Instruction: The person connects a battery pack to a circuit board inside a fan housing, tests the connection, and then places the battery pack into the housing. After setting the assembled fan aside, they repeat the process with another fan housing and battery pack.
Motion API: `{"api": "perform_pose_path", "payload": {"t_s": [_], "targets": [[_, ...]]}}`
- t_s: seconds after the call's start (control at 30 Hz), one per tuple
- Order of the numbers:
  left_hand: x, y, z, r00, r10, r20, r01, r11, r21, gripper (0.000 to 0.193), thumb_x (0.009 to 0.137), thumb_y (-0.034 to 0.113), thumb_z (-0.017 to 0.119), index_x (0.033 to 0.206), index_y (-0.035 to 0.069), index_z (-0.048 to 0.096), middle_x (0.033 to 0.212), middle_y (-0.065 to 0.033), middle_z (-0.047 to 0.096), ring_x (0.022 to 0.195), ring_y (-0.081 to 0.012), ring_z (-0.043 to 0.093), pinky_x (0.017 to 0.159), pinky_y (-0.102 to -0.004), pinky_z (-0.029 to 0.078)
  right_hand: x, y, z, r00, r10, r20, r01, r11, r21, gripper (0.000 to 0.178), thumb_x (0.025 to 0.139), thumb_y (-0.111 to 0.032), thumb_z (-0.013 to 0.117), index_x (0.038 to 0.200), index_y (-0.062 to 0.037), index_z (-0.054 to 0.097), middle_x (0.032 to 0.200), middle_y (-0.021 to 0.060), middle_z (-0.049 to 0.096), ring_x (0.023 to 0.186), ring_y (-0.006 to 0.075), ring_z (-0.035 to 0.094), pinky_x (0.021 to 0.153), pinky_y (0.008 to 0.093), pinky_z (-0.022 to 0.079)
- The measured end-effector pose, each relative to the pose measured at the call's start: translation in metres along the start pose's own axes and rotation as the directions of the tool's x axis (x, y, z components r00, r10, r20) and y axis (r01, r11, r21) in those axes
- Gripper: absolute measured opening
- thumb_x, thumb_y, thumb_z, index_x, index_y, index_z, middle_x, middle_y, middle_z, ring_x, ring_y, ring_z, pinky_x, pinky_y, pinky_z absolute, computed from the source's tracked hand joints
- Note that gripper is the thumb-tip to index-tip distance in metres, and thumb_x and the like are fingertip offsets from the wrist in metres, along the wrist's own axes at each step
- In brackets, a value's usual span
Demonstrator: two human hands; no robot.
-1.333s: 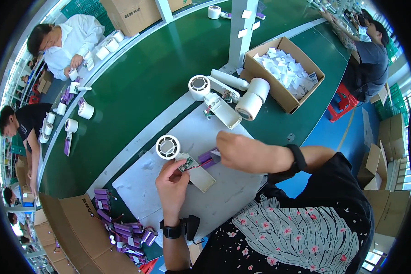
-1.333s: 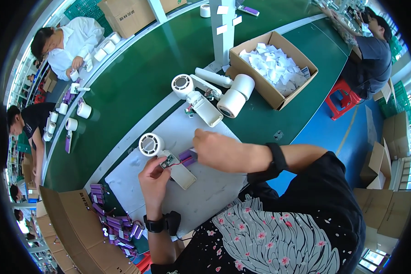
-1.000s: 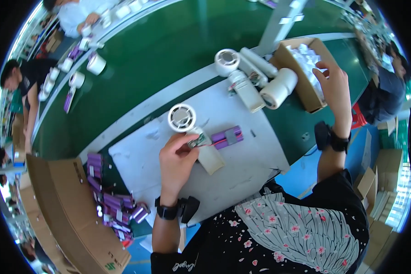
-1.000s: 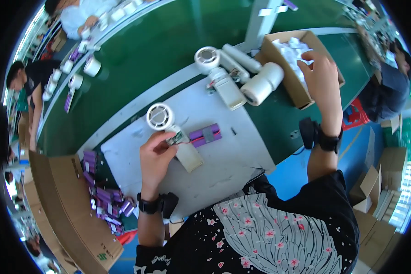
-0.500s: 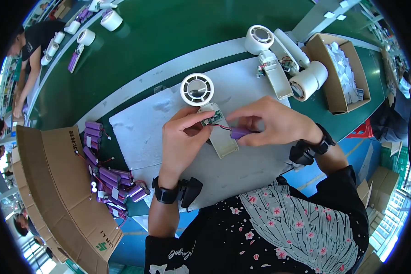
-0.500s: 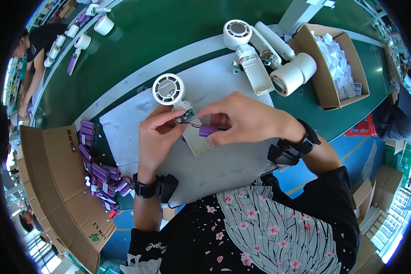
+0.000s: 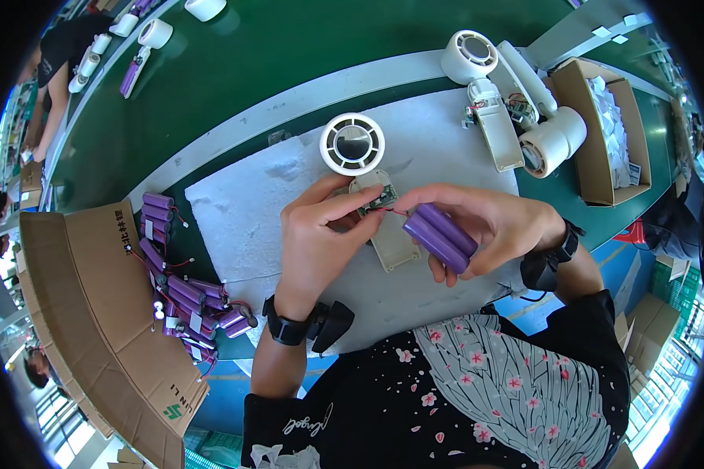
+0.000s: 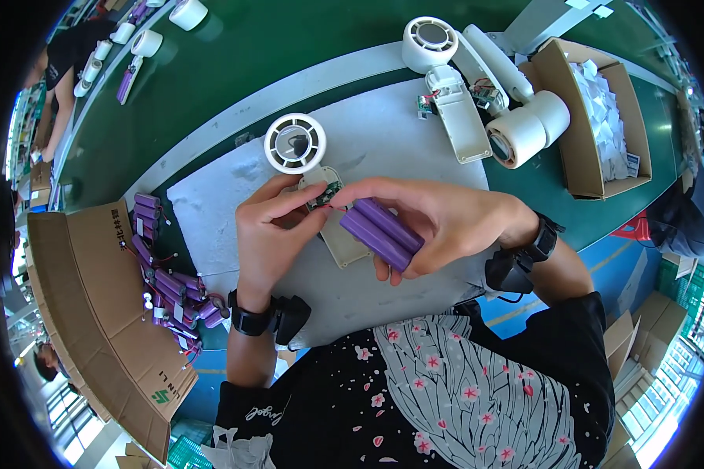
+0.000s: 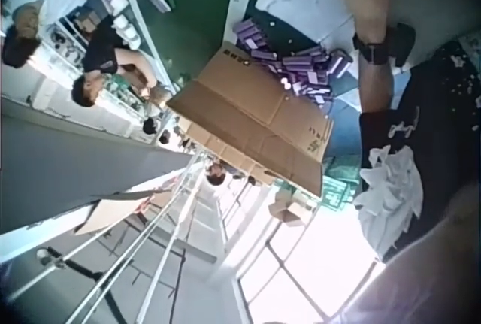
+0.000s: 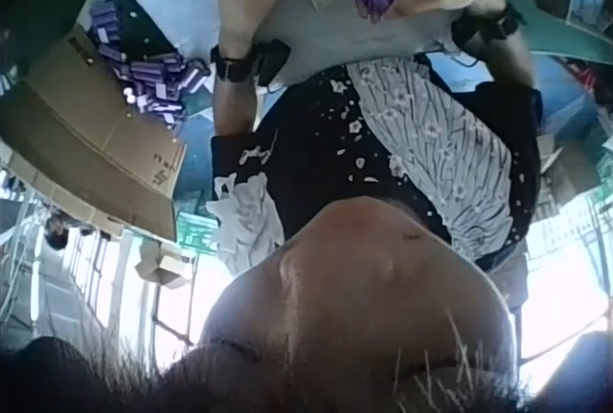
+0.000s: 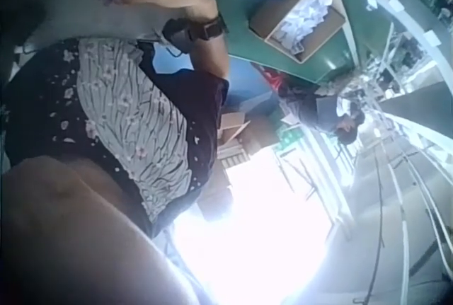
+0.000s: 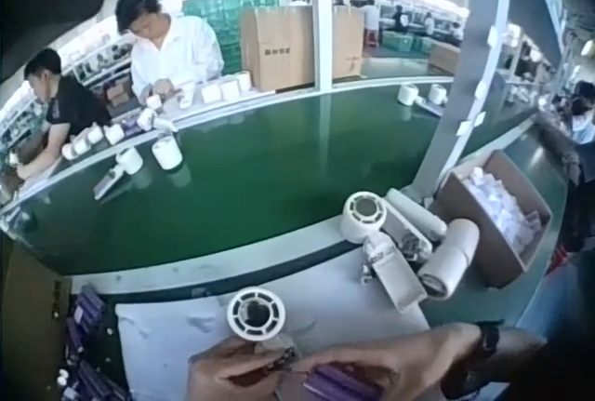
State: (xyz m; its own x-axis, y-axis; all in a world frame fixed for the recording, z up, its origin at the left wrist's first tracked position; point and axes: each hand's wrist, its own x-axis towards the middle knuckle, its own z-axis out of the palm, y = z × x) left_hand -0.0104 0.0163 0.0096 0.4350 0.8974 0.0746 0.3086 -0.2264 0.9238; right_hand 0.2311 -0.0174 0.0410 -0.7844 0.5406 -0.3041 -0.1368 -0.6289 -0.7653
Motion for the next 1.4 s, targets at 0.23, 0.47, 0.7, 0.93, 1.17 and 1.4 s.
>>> {"api": "perform_pose_path", "payload": {"t_s": [0.23,0.47,0.7,0.93,1.17,1.4], "targets": [[-0.001,0.001,0.002,1.0,-0.006,-0.008,0.006,1.0,0.001,0.029,0.073,-0.006,0.072,0.1,0.002,0.073,0.107,-0.0117,0.066,0.08,-0.0143,0.069,0.067,-0.0241,0.056,0.002,-0.002,0.004,0.911,-0.409,-0.056,0.227,0.608,-0.761,0.073,0.06,-0.004,0.082,0.127,-0.0049,0.051,0.125,0.0108,0.048,0.11,0.0279,0.055,0.095,0.0402,0.047],[0.001,-0.001,0.003,0.996,0.084,-0.022,-0.084,0.996,0.03,0.029,0.073,-0.003,0.074,0.101,0.006,0.074,0.102,-0.013,0.067,0.076,-0.0187,0.07,0.063,-0.0263,0.056,0.009,0.014,0.015,0.842,-0.536,0.058,0.241,0.279,-0.929,0.074,0.056,-0.011,0.087,0.122,-0.0044,0.056,0.121,0.0126,0.055,0.109,0.0338,0.055,0.094,0.0427,0.047],[0.0,-0.001,0.0,0.989,0.15,-0.01,-0.148,0.983,0.113,0.029,0.074,-0.001,0.074,0.102,0.007,0.074,0.102,-0.015,0.067,0.08,-0.0246,0.07,0.067,-0.0295,0.056,0.017,0.019,0.022,0.844,-0.532,0.074,0.206,0.193,-0.959,0.075,0.056,-0.013,0.087,0.123,-0.0031,0.055,0.122,0.0134,0.057,0.112,0.0341,0.054,0.094,0.0438,0.047],[0.0,-0.001,-0.002,0.984,0.179,0.009,-0.178,0.97,0.168,0.03,0.074,-0.002,0.074,0.103,0.006,0.073,0.104,-0.0167,0.068,0.085,-0.0245,0.07,0.072,-0.0295,0.056,0.023,0.029,0.023,0.818,-0.566,0.099,0.169,0.071,-0.983,0.072,0.057,-0.01,0.085,0.121,-0.0013,0.055,0.125,0.0153,0.055,0.115,0.0356,0.054,0.094,0.0433,0.048],[0.001,-0.003,-0.004,0.99,0.133,0.051,-0.137,0.986,0.09,0.03,0.076,-0.002,0.073,0.105,0.006,0.073,0.105,-0.0169,0.069,0.086,-0.0246,0.07,0.072,-0.0282,0.054,0.018,0.035,0.034,0.805,-0.592,0.03,0.09,0.072,-0.993,0.062,0.058,-0.008,0.082,0.114,0.0018,0.057,0.127,0.0204,0.05,0.114,0.0359,0.055,0.092,0.0427,0.05],[0.001,-0.001,-0.008,0.992,0.07,0.104,-0.079,0.993,0.083,0.027,0.079,0.001,0.072,0.106,0.005,0.072,0.105,-0.0177,0.069,0.085,-0.0237,0.07,0.073,-0.0274,0.054,0.02,0.038,0.035,0.774,-0.631,0.041,0.063,0.013,-0.998,0.059,0.056,-0.007,0.083,0.109,0.0045,0.059,0.127,0.0224,0.05,0.113,0.0395,0.055,0.091,0.0428,0.051]]}}
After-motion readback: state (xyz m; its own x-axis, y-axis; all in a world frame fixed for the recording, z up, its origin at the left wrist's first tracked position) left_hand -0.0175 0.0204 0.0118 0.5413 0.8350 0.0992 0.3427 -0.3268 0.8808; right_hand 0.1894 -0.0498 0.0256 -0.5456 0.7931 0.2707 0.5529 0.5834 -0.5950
